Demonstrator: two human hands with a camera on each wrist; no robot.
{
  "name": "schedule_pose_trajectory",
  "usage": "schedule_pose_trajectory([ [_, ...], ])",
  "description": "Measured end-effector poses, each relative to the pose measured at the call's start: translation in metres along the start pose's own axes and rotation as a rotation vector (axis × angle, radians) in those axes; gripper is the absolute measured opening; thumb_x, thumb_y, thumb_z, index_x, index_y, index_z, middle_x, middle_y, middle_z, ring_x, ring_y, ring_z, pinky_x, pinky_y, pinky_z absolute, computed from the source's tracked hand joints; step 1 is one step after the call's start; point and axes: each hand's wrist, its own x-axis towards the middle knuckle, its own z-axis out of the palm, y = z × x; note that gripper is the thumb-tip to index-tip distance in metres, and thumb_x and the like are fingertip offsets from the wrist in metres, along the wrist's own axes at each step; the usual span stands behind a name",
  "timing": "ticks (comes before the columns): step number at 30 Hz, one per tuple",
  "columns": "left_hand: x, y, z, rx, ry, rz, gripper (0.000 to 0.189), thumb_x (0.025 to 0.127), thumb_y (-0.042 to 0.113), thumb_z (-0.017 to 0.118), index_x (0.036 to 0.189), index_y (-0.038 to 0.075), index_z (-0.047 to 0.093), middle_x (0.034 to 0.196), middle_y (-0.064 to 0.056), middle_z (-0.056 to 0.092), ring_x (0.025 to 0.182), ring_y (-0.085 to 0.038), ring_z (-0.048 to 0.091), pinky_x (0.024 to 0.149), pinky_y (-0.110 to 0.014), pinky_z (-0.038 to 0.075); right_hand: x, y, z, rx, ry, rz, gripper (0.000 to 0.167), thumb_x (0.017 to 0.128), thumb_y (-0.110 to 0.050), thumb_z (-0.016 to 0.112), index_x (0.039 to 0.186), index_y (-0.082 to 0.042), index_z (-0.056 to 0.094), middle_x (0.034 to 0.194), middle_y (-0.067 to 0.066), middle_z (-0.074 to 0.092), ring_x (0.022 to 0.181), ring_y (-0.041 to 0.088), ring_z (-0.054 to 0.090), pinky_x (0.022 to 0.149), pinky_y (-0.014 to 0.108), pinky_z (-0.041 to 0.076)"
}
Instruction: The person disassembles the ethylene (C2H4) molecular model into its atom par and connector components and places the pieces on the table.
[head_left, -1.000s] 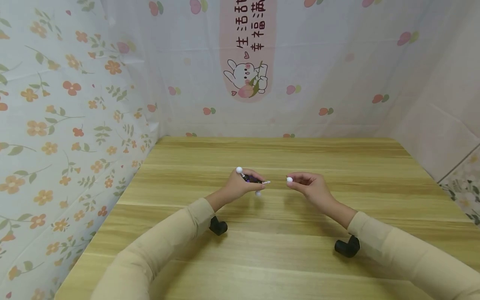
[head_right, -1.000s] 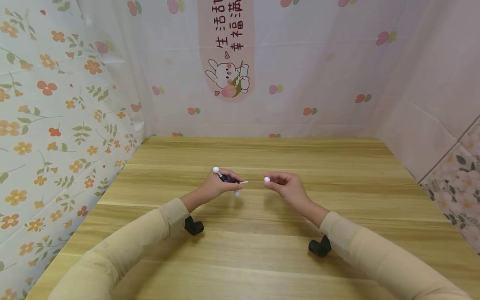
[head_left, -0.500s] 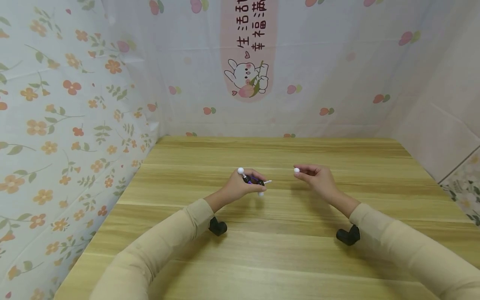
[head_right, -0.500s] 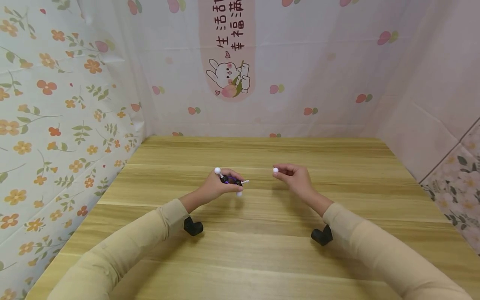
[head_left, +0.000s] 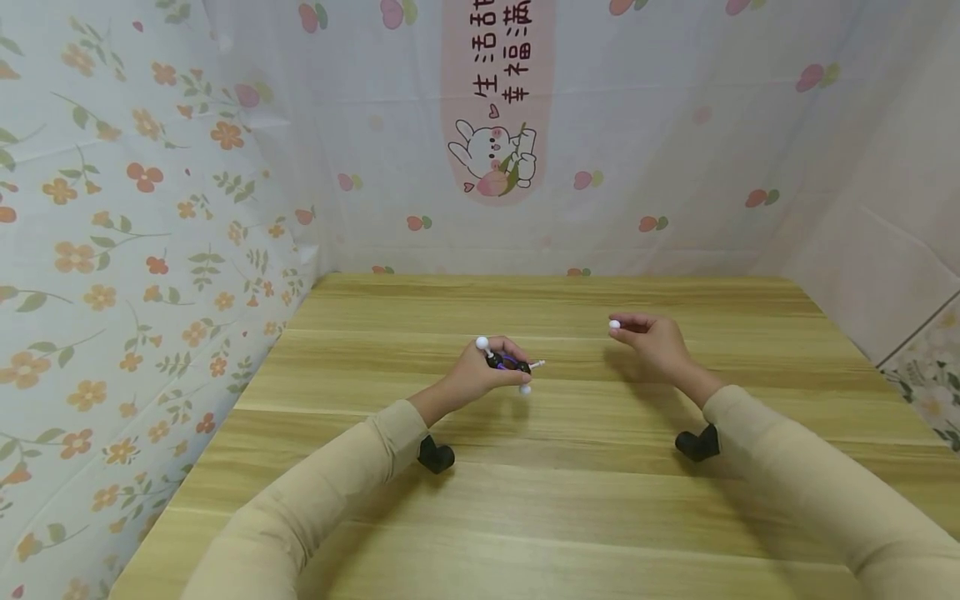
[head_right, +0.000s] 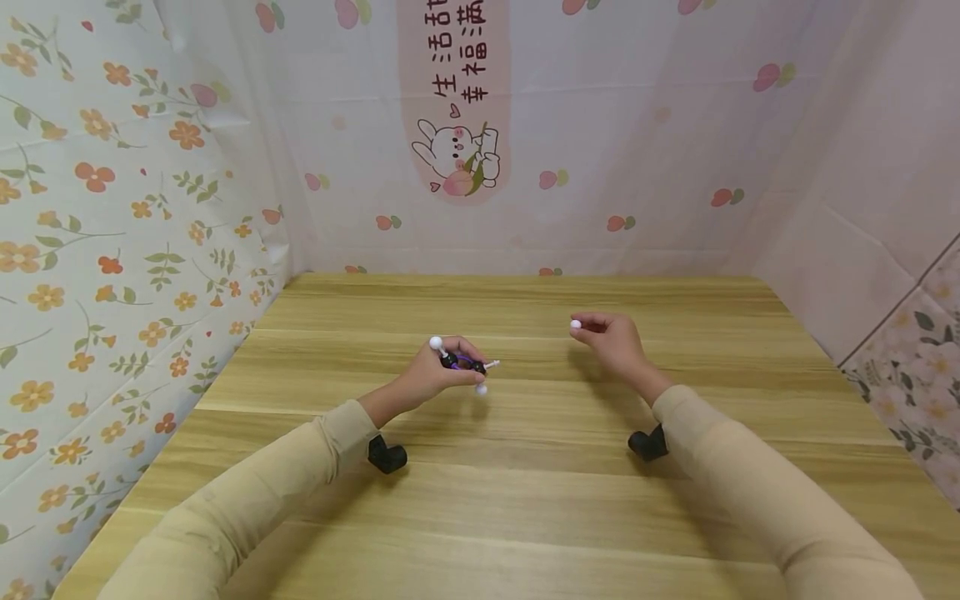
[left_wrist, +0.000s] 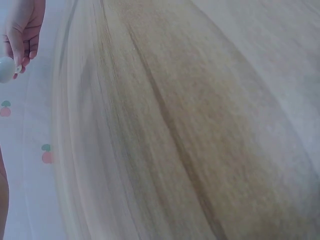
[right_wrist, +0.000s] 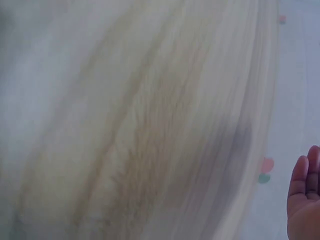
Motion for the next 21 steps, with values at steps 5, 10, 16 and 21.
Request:
schedule_pose_trajectory([
  [5, 0.0, -0.001, 0.0, 0.013, 0.028, -0.003, 0.021, 0.082, 0.002, 0.076, 0.1, -0.004, 0.067, 0.099, -0.011, 0.065, 0.084, -0.018, 0.064, 0.073, -0.026, 0.053, 0.006, 0.006, -0.007, -0.079, -0.011, 0.021, 0.037, 0.094, -0.016, 0.067, 0.122, 0.007, 0.063, 0.117, 0.023, 0.064, 0.091, 0.009, 0.065, 0.072, 0.013, 0.049],
  [10, 0.0, -0.002, -0.002, 0.025, 0.055, 0.001, 0.019, 0.082, 0.003, 0.077, 0.098, -0.002, 0.068, 0.099, -0.011, 0.065, 0.083, -0.017, 0.064, 0.074, -0.027, 0.053, 0.012, 0.015, -0.014, -0.198, -0.023, -0.004, 0.033, 0.094, -0.013, 0.067, 0.121, 0.005, 0.064, 0.113, 0.021, 0.067, 0.099, 0.031, 0.065, 0.074, 0.019, 0.048],
  [16, 0.0, -0.003, -0.003, 0.032, 0.058, -0.003, 0.022, 0.082, 0.004, 0.078, 0.1, -0.003, 0.069, 0.099, -0.011, 0.067, 0.084, -0.018, 0.065, 0.074, -0.027, 0.053, 0.02, 0.026, -0.023, -0.265, -0.048, -0.021, 0.022, 0.092, -0.008, 0.067, 0.109, 0.006, 0.065, 0.105, 0.022, 0.067, 0.097, 0.034, 0.062, 0.076, 0.03, 0.05],
  [21, -0.004, 0.006, -0.002, 0.047, 0.053, -0.023, 0.027, 0.082, 0.005, 0.079, 0.104, -0.007, 0.068, 0.097, -0.007, 0.069, 0.083, -0.014, 0.065, 0.073, -0.024, 0.052, 0.023, 0.032, -0.031, -0.273, -0.075, 0.017, 0.022, 0.092, -0.008, 0.067, 0.108, 0.007, 0.064, 0.105, 0.023, 0.065, 0.099, 0.036, 0.061, 0.082, 0.039, 0.049],
])
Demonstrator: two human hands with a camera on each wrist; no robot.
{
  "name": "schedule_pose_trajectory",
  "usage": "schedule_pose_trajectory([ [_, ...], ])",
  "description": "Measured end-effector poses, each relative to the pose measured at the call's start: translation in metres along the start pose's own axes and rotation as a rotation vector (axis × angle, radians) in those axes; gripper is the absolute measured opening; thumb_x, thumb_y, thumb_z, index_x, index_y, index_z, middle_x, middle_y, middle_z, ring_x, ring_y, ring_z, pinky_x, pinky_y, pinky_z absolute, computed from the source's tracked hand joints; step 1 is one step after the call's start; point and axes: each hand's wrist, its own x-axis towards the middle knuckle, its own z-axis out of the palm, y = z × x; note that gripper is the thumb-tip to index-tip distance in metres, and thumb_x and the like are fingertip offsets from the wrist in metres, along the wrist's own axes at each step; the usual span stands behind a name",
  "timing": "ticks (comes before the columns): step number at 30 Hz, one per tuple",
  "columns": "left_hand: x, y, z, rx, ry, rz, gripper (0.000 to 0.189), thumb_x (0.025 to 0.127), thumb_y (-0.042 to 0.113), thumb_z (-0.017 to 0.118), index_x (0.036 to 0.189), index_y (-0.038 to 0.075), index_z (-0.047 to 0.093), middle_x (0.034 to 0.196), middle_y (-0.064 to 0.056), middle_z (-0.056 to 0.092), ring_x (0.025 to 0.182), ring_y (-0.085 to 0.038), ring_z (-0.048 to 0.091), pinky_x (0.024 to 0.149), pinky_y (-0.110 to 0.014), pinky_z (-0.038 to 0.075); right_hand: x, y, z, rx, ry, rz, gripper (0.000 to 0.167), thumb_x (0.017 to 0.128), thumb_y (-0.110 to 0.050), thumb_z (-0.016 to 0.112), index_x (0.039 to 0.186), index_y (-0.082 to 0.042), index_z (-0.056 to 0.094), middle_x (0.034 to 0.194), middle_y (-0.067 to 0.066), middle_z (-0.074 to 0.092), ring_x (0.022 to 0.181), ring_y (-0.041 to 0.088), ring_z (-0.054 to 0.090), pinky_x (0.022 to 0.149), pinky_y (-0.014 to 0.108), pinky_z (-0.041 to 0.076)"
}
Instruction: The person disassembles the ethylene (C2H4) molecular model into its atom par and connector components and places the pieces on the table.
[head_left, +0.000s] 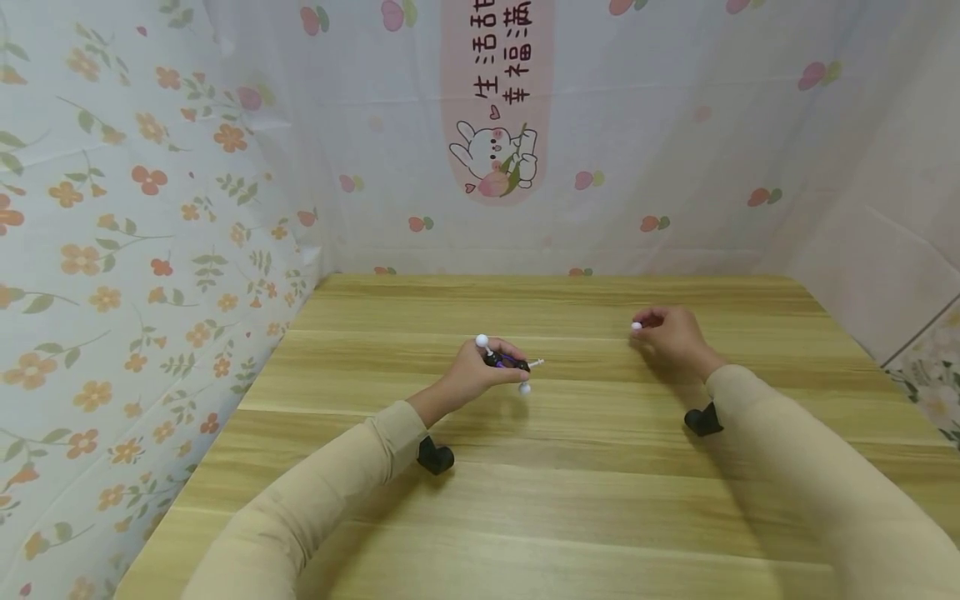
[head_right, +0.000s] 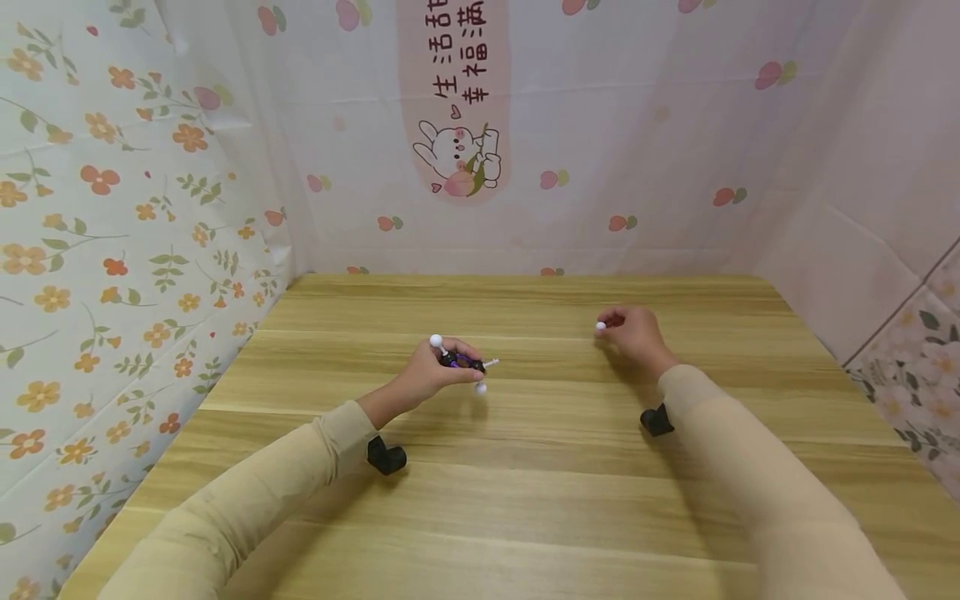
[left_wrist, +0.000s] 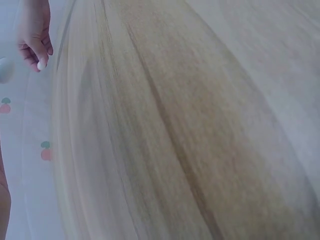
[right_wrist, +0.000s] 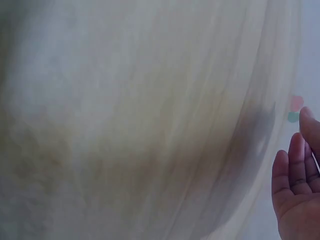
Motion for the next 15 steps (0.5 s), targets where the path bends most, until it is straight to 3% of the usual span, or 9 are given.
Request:
schedule_pose_trajectory([
  [3, -0.005, 0.013, 0.001, -0.005, -0.001, -0.004, 0.027, 0.082, 0.002, 0.077, 0.104, -0.01, 0.068, 0.094, -0.006, 0.07, 0.082, -0.012, 0.065, 0.072, -0.023, 0.051, 0.002, 0.005, -0.003, -0.01, -0.019, 0.028, 0.023, 0.092, -0.009, 0.067, 0.109, 0.007, 0.064, 0.105, 0.023, 0.065, 0.099, 0.036, 0.059, 0.084, 0.043, 0.047],
  [7, -0.008, 0.021, 0.002, -0.015, 0.0, -0.007, 0.026, 0.082, 0.0, 0.076, 0.103, -0.012, 0.067, 0.092, -0.006, 0.071, 0.08, -0.011, 0.064, 0.071, -0.022, 0.051, 0.006, 0.012, -0.002, -0.023, -0.029, 0.045, 0.026, 0.091, -0.011, 0.069, 0.109, 0.007, 0.065, 0.103, 0.021, 0.066, 0.097, 0.033, 0.059, 0.079, 0.038, 0.047],
  [10, -0.004, 0.012, 0.001, -0.017, 0.002, -0.014, 0.027, 0.082, 0.0, 0.076, 0.104, -0.012, 0.067, 0.092, -0.006, 0.071, 0.079, -0.011, 0.064, 0.069, -0.022, 0.051, 0.009, 0.016, -0.001, -0.027, -0.022, 0.052, 0.026, 0.09, -0.011, 0.07, 0.108, 0.007, 0.066, 0.1, 0.019, 0.067, 0.093, 0.031, 0.059, 0.072, 0.032, 0.047],
  [15, 0.002, -0.004, -0.001, -0.019, 0.008, -0.022, 0.027, 0.081, 0.002, 0.078, 0.104, -0.008, 0.069, 0.092, -0.006, 0.071, 0.078, -0.012, 0.065, 0.068, -0.022, 0.051, 0.011, 0.017, 0.003, -0.04, -0.016, 0.063, 0.024, 0.087, -0.009, 0.072, 0.105, 0.007, 0.067, 0.095, 0.016, 0.068, 0.088, 0.028, 0.059, 0.074, 0.032, 0.046],
])
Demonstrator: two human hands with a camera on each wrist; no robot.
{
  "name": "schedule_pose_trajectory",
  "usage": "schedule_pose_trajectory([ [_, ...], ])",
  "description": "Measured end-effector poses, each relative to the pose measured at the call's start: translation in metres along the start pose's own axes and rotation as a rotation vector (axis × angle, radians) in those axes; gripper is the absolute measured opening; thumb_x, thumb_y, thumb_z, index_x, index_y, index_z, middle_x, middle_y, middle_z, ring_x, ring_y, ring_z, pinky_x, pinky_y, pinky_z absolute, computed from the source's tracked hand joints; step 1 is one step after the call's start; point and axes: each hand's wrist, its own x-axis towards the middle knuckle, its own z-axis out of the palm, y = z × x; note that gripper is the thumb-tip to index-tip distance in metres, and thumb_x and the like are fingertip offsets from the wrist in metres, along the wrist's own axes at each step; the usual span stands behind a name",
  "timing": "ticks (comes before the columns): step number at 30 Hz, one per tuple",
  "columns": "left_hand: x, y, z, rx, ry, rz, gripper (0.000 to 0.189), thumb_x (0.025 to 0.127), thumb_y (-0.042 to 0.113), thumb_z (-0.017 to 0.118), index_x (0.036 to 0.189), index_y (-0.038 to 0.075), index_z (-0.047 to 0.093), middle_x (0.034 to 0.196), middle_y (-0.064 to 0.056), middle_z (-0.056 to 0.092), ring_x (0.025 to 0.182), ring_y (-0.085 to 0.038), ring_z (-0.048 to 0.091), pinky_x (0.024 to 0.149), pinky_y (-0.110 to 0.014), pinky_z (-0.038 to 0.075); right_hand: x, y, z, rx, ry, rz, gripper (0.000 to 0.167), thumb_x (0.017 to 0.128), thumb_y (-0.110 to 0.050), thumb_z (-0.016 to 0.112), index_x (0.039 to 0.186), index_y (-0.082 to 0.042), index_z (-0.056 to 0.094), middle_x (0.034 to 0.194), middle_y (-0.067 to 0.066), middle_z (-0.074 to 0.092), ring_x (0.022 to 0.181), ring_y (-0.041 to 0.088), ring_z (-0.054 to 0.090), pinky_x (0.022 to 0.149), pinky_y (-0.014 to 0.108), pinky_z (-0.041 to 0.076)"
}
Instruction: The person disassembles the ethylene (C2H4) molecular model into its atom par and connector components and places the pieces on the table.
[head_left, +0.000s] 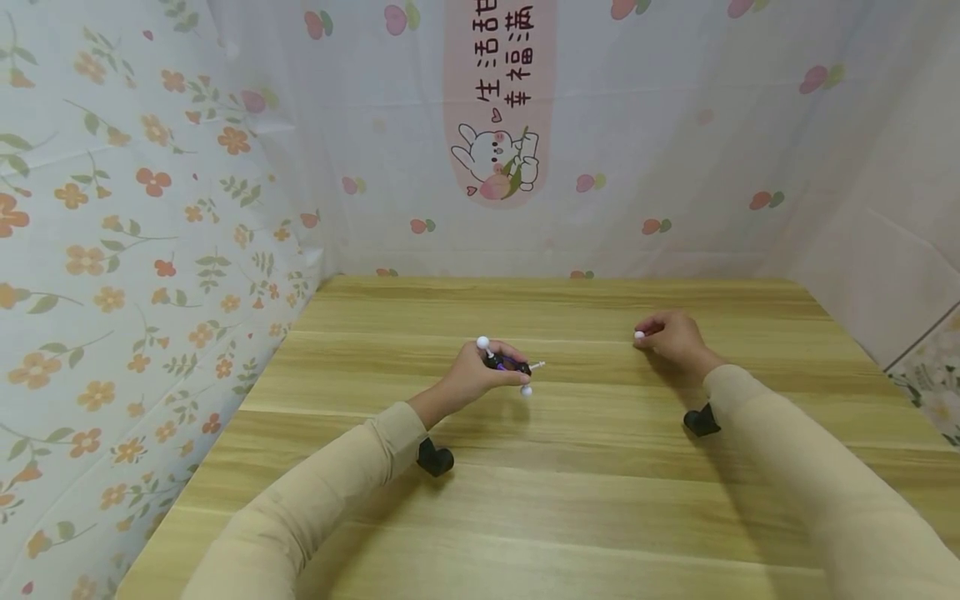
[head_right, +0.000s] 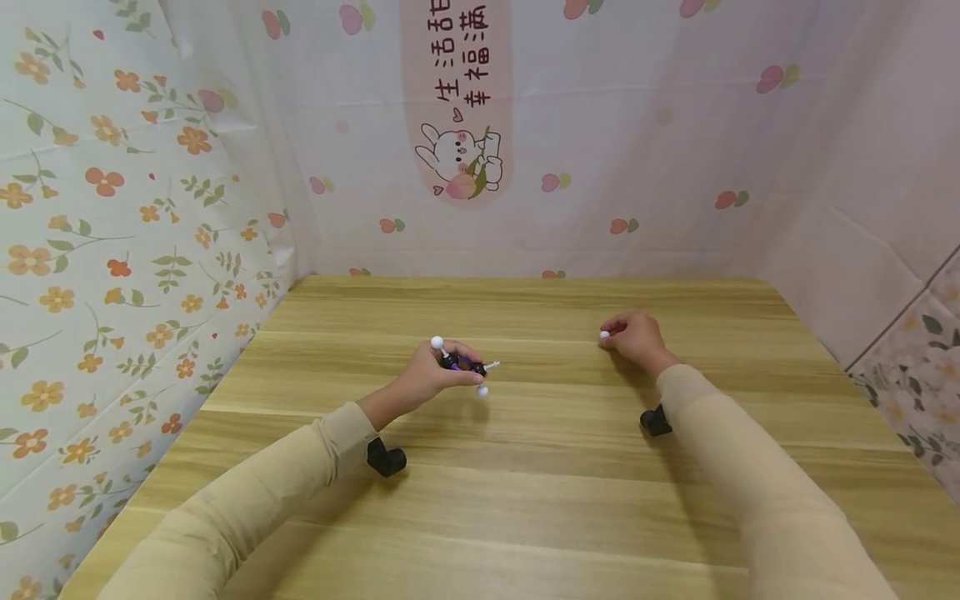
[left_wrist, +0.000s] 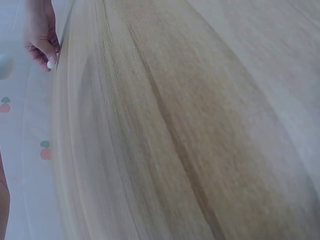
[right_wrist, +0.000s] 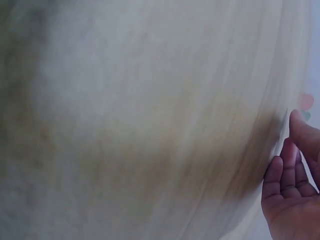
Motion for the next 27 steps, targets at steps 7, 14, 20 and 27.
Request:
schedule_pose_trajectory([
  [7, 0.0, -0.003, 0.001, 0.009, 0.009, 0.029, 0.026, 0.079, 0.004, 0.08, 0.102, -0.005, 0.071, 0.091, -0.006, 0.071, 0.079, -0.014, 0.065, 0.068, -0.022, 0.05, -0.002, 0.001, 0.003, -0.015, -0.01, 0.021, 0.025, 0.088, -0.01, 0.072, 0.106, 0.007, 0.068, 0.098, 0.018, 0.068, 0.093, 0.031, 0.059, 0.082, 0.04, 0.045],
  [14, 0.001, -0.003, 0.001, -0.013, 0.008, 0.047, 0.023, 0.079, 0.003, 0.08, 0.1, -0.004, 0.071, 0.091, -0.008, 0.071, 0.079, -0.015, 0.066, 0.067, -0.023, 0.051, -0.002, 0.003, 0.002, -0.016, -0.023, 0.024, 0.027, 0.089, -0.012, 0.071, 0.11, 0.006, 0.066, 0.101, 0.019, 0.067, 0.096, 0.034, 0.058, 0.085, 0.045, 0.044],
  [20, 0.0, -0.003, 0.001, -0.025, 0.007, 0.043, 0.023, 0.079, 0.002, 0.079, 0.1, -0.004, 0.071, 0.092, -0.008, 0.071, 0.08, -0.015, 0.066, 0.069, -0.024, 0.052, -0.005, 0.0, -0.001, -0.013, -0.03, 0.025, 0.031, 0.089, -0.013, 0.071, 0.113, 0.007, 0.065, 0.102, 0.019, 0.066, 0.096, 0.033, 0.058, 0.081, 0.039, 0.045],
  [27, 0.001, -0.003, 0.001, -0.004, 0.023, 0.041, 0.023, 0.079, 0.002, 0.08, 0.099, -0.004, 0.071, 0.091, -0.008, 0.071, 0.08, -0.015, 0.065, 0.07, -0.024, 0.052, -0.011, -0.012, -0.006, 0.066, -0.037, 0.042, 0.039, 0.091, -0.015, 0.07, 0.121, 0.009, 0.06, 0.112, 0.024, 0.061, 0.102, 0.035, 0.057, 0.072, 0.022, 0.048],
])
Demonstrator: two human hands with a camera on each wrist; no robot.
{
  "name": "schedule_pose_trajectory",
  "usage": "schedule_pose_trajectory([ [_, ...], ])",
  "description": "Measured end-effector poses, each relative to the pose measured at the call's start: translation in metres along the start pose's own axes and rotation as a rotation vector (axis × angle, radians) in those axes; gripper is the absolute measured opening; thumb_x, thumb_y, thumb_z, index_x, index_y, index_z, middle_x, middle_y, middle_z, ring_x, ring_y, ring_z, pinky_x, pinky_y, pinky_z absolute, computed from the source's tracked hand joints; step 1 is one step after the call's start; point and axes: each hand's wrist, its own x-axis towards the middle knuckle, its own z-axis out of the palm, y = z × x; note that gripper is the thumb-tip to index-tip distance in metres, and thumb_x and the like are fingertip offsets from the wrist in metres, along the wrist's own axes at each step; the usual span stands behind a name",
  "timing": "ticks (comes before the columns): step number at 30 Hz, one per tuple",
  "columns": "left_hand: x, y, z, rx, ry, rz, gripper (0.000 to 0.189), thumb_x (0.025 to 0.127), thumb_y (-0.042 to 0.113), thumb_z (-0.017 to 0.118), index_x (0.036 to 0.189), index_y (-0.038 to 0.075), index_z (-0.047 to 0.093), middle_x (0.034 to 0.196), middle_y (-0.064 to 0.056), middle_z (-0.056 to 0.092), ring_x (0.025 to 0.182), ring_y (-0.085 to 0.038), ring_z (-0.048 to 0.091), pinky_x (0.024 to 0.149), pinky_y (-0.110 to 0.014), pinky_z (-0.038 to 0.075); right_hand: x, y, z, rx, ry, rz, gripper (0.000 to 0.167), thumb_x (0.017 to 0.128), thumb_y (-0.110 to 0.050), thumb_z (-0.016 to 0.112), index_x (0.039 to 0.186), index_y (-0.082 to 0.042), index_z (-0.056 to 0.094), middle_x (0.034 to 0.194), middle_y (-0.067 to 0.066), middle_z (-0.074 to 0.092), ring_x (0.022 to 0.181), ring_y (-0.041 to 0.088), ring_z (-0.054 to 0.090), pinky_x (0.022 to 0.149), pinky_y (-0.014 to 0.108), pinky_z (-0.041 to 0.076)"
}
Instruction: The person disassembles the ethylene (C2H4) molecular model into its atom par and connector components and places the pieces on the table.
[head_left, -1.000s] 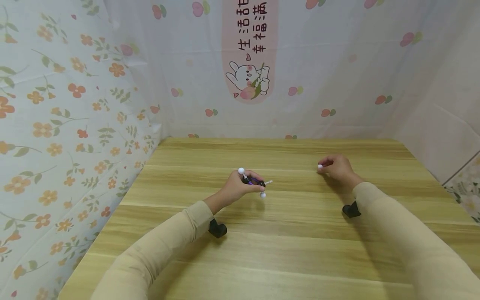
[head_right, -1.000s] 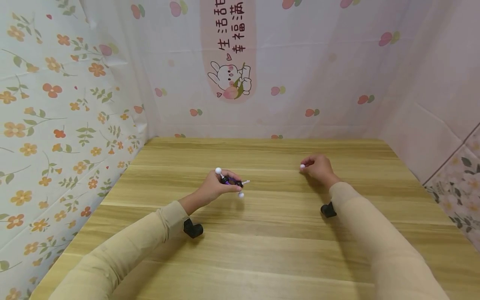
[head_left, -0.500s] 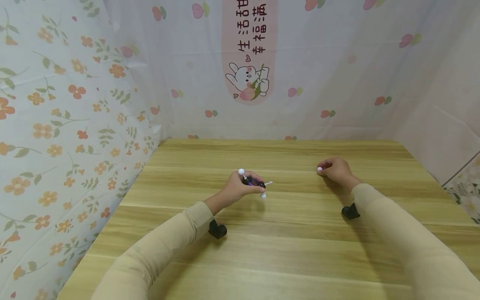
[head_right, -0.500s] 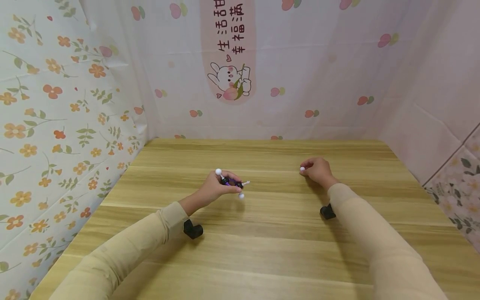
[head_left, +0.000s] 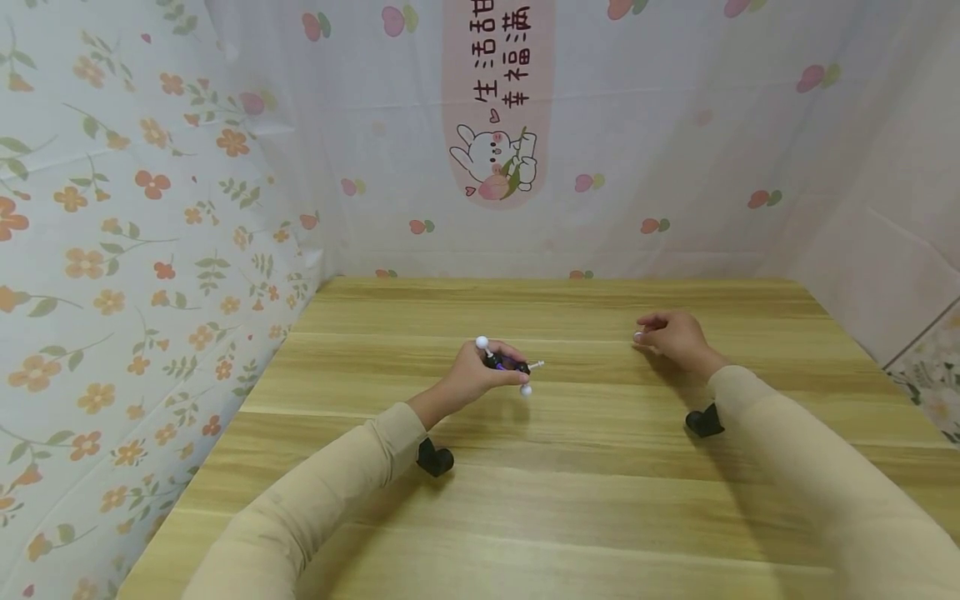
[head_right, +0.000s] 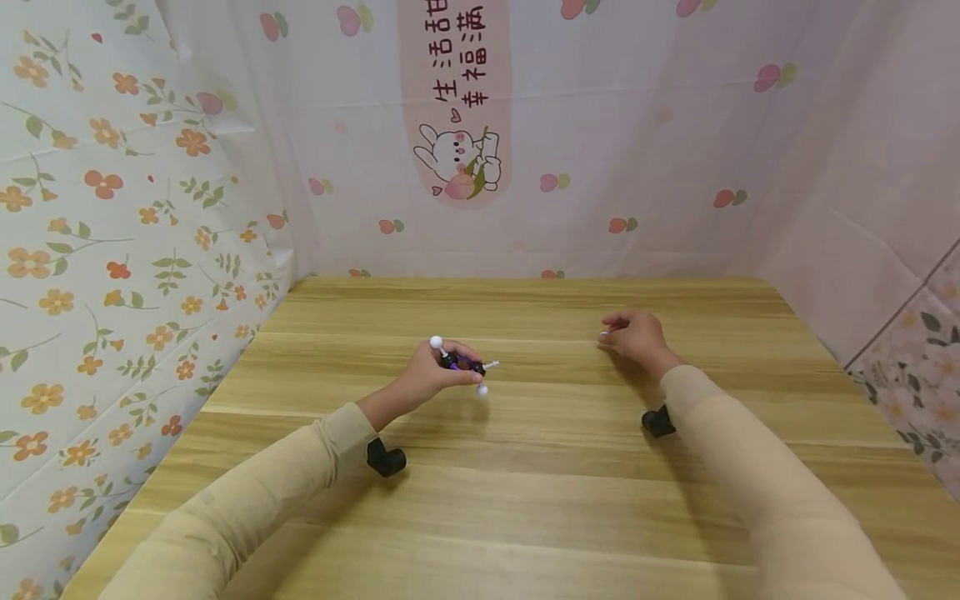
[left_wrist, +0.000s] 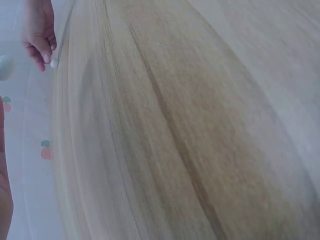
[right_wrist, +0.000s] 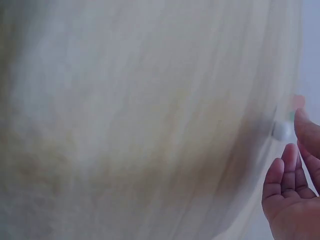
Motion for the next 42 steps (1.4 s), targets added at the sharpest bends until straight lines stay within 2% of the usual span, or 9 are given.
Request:
schedule_pose_trajectory([
  [5, -0.001, 0.001, 0.0, 0.013, 0.008, 0.0, 0.023, 0.079, 0.003, 0.08, 0.099, -0.003, 0.071, 0.09, -0.007, 0.072, 0.079, -0.015, 0.065, 0.069, -0.023, 0.052, -0.005, -0.015, 0.002, 0.066, 0.005, -0.019, 0.041, 0.093, -0.016, 0.069, 0.125, 0.007, 0.059, 0.118, 0.025, 0.061, 0.105, 0.031, 0.058, 0.075, 0.017, 0.048],
  [13, -0.003, 0.002, 0.001, 0.002, 0.001, 0.003, 0.022, 0.08, 0.001, 0.079, 0.099, -0.005, 0.07, 0.092, -0.008, 0.071, 0.08, -0.015, 0.066, 0.069, -0.024, 0.053, -0.019, -0.045, 0.026, 0.27, -0.028, -0.105, 0.036, 0.09, -0.012, 0.072, 0.119, 0.008, 0.063, 0.109, 0.02, 0.066, 0.085, 0.007, 0.063, 0.078, 0.022, 0.053],
  [19, -0.003, 0.003, 0.0, -0.006, -0.004, 0.015, 0.022, 0.079, 0.0, 0.078, 0.098, -0.006, 0.07, 0.095, -0.009, 0.071, 0.082, -0.016, 0.066, 0.072, -0.025, 0.054, -0.034, -0.067, 0.043, 0.39, -0.05, -0.21, 0.029, 0.088, -0.011, 0.073, 0.112, 0.006, 0.067, 0.1, 0.014, 0.069, 0.083, 0.011, 0.064, 0.077, 0.029, 0.055],
  [22, -0.005, 0.008, 0.0, -0.007, -0.009, 0.01, 0.022, 0.08, -0.002, 0.077, 0.098, -0.008, 0.069, 0.096, -0.011, 0.07, 0.081, -0.014, 0.066, 0.071, -0.025, 0.054, -0.041, -0.075, 0.05, 0.423, -0.081, -0.228, 0.027, 0.088, -0.01, 0.074, 0.11, 0.005, 0.068, 0.102, 0.019, 0.068, 0.083, 0.012, 0.065, 0.078, 0.034, 0.055],
  [27, -0.005, 0.009, 0.0, 0.007, -0.016, 0.005, 0.024, 0.08, -0.002, 0.077, 0.1, -0.011, 0.067, 0.096, -0.014, 0.069, 0.079, -0.013, 0.065, 0.07, -0.024, 0.053, -0.051, -0.085, 0.063, 0.498, -0.145, -0.272, 0.025, 0.089, -0.005, 0.071, 0.109, 0.008, 0.067, 0.107, 0.026, 0.065, 0.086, 0.013, 0.066, 0.079, 0.033, 0.055],
  [29, -0.004, 0.005, -0.001, 0.015, -0.018, 0.011, 0.023, 0.08, 0.0, 0.078, 0.099, -0.009, 0.068, 0.095, -0.012, 0.07, 0.079, -0.014, 0.066, 0.07, -0.024, 0.053, -0.055, -0.09, 0.068, 0.529, -0.168, -0.285, 0.025, 0.089, -0.004, 0.071, 0.109, 0.009, 0.066, 0.107, 0.028, 0.065, 0.086, 0.014, 0.066, 0.079, 0.03, 0.055],
  [35, -0.005, 0.004, -0.001, 0.036, -0.037, 0.021, 0.021, 0.08, 0.003, 0.078, 0.097, -0.005, 0.07, 0.091, -0.008, 0.07, 0.078, -0.017, 0.066, 0.07, -0.026, 0.053, -0.064, -0.101, 0.08, 0.532, -0.197, -0.289, 0.031, 0.088, -0.006, 0.072, 0.111, 0.013, 0.064, 0.102, 0.018, 0.068, 0.085, 0.016, 0.066, 0.077, 0.028, 0.055],
  [42, -0.006, 0.003, 0.001, 0.043, -0.057, 0.018, 0.021, 0.081, 0.003, 0.078, 0.099, -0.004, 0.069, 0.089, -0.007, 0.069, 0.077, -0.017, 0.064, 0.069, -0.026, 0.052, -0.07, -0.107, 0.09, 0.494, -0.19, -0.286, 0.028, 0.086, -0.008, 0.075, 0.108, 0.007, 0.069, 0.095, 0.012, 0.07, 0.081, 0.017, 0.065, 0.075, 0.032, 0.056],
])
